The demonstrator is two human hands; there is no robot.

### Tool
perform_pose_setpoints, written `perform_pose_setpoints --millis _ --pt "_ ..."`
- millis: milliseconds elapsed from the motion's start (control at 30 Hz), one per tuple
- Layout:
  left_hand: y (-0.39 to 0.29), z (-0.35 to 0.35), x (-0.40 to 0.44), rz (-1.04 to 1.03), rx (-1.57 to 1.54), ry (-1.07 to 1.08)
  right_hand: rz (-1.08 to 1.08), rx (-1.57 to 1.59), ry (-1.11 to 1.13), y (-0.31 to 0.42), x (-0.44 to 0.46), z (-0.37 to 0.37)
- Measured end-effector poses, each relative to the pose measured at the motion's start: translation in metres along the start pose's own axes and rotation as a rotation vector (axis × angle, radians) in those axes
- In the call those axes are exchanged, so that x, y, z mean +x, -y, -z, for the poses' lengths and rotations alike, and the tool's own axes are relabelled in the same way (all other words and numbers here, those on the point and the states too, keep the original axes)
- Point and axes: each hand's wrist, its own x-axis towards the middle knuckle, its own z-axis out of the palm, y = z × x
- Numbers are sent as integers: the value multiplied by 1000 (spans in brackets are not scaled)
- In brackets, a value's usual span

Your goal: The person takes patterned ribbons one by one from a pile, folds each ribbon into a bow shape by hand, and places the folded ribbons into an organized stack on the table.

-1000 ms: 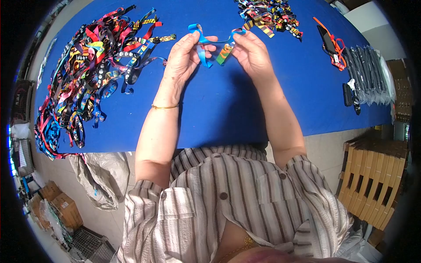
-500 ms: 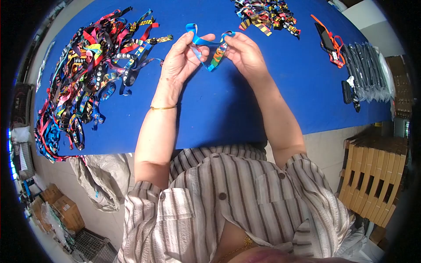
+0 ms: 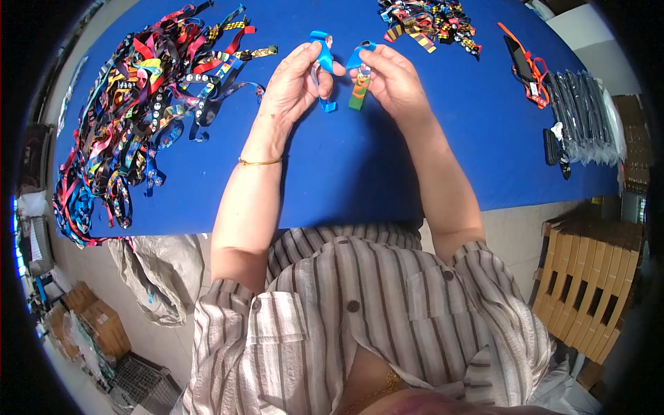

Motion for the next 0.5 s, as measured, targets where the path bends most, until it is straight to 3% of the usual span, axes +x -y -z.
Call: perform_pose_setpoints --millis 167,500 --pt "1 2 0 40 -3 -31 -92 -4 -13 -2 1 4" --pt "3 2 0 114 133 -97 -70 -83 -35 -5 -1 -3"
